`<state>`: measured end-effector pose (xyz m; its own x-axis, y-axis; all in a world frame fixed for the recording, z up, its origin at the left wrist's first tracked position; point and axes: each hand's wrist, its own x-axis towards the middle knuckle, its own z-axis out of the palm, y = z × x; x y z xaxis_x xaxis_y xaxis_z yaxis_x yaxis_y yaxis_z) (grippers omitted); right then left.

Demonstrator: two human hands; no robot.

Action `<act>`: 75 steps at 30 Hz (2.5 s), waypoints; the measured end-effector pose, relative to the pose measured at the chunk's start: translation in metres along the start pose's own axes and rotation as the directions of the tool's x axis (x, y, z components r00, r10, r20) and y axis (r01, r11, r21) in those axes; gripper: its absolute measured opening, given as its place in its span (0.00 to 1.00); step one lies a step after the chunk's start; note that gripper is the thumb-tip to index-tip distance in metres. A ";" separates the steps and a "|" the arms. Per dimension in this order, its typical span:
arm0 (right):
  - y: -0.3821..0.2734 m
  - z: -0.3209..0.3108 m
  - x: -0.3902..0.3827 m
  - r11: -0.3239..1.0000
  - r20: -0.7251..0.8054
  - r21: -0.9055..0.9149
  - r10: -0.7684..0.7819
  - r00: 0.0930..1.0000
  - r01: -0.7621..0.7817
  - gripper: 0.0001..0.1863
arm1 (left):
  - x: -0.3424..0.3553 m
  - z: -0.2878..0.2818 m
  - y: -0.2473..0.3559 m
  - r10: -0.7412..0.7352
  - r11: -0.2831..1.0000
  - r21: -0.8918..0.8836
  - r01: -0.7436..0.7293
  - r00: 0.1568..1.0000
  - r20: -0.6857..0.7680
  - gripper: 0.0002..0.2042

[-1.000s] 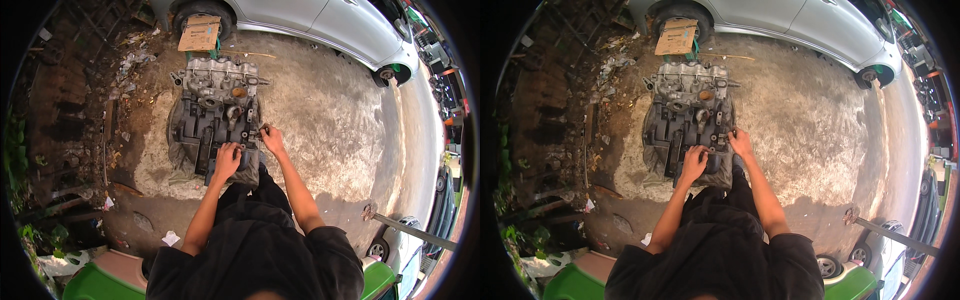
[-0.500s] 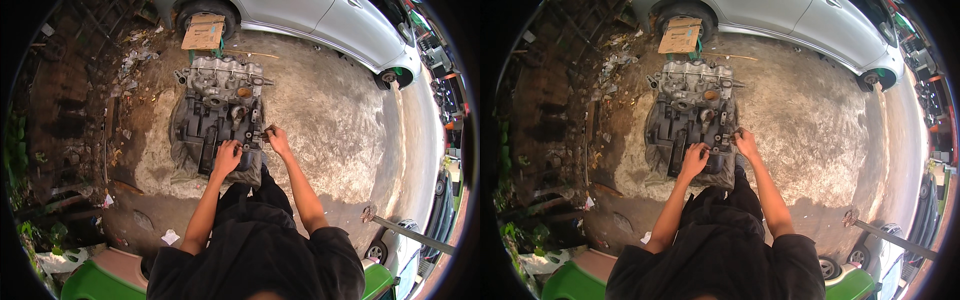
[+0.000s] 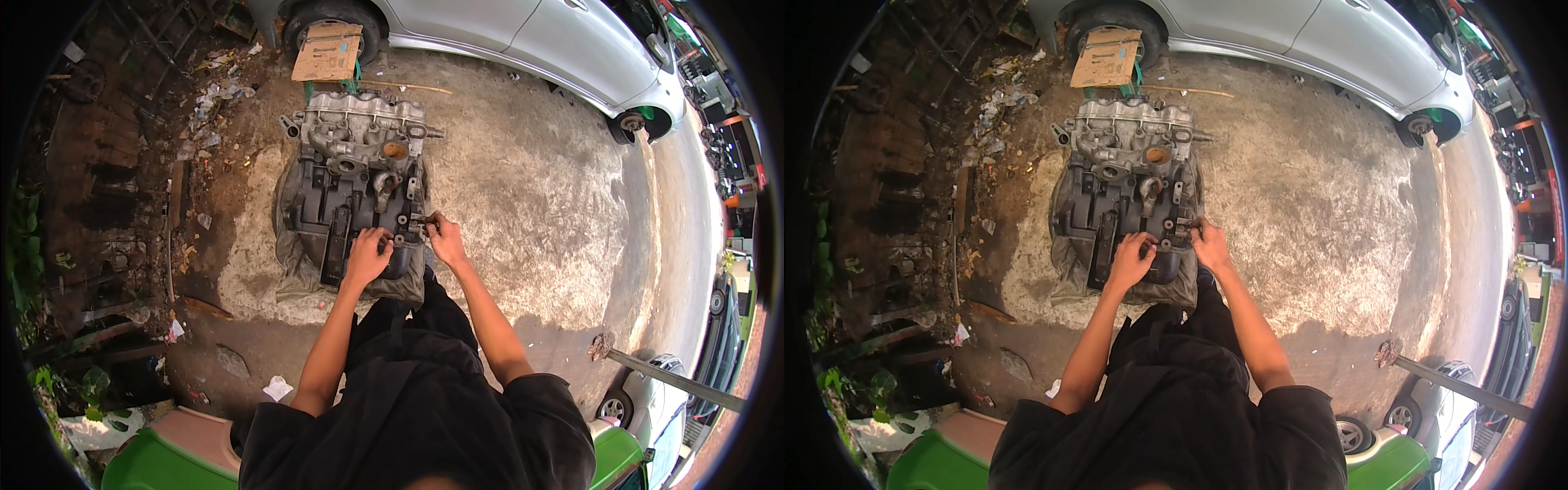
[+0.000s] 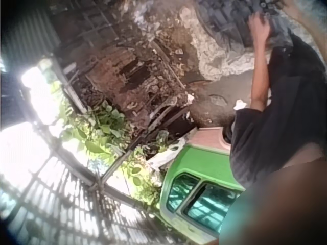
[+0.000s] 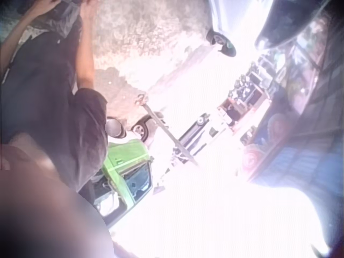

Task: The person uses a wrench to tighten bolts on a car engine block resting on a cloth on the ground. They repeatedly turn the wrench on several bolts, then place the wrench on a nearby cardboard box and continue tightening by hand.

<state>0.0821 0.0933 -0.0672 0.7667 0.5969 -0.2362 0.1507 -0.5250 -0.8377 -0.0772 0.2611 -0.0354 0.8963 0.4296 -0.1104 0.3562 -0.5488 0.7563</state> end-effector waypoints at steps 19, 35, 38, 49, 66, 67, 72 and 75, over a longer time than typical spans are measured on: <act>-0.010 0.007 0.025 0.809 0.148 0.423 0.383 0.912 -0.409 0.12 | 0.001 0.003 -0.004 0.021 1.000 0.015 -0.020 0.999 -0.046 0.08; 0.002 0.011 0.058 0.341 0.510 0.528 0.605 0.611 -0.778 0.09 | 0.000 0.004 -0.005 -0.013 0.999 -0.051 0.009 0.997 -0.073 0.08; 0.003 0.005 0.069 0.295 0.606 0.433 0.604 0.517 -0.852 0.08 | 0.001 0.003 -0.003 -0.010 0.999 -0.032 0.008 0.998 -0.066 0.08; -0.015 0.023 0.057 0.579 0.448 0.249 0.641 0.623 -0.776 0.08 | 0.001 0.004 -0.003 -0.060 0.998 -0.035 0.058 0.998 -0.035 0.09; 0.005 0.028 0.049 0.543 0.434 0.262 0.672 0.600 -0.798 0.14 | 0.001 0.001 0.002 -0.074 0.997 -0.017 0.073 0.996 -0.051 0.09; 0.009 0.031 0.048 0.526 0.401 0.285 0.694 0.598 -0.801 0.14 | 0.001 0.001 0.002 -0.094 0.996 -0.017 0.093 0.995 -0.040 0.10; 0.027 0.036 0.047 0.581 0.363 0.264 0.680 0.637 -0.770 0.11 | 0.002 0.002 -0.002 -0.077 0.996 -0.046 0.075 0.996 -0.047 0.10; 0.023 0.040 0.040 0.641 0.307 0.252 0.657 0.689 -0.725 0.16 | 0.003 0.003 -0.005 -0.062 0.997 -0.047 0.060 0.997 -0.052 0.10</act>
<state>0.0913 0.1286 -0.1157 0.4355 0.2522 -0.8641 -0.6163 -0.6162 -0.4904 -0.0753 0.2635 -0.0414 0.8574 0.4996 -0.1234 0.3963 -0.4882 0.7775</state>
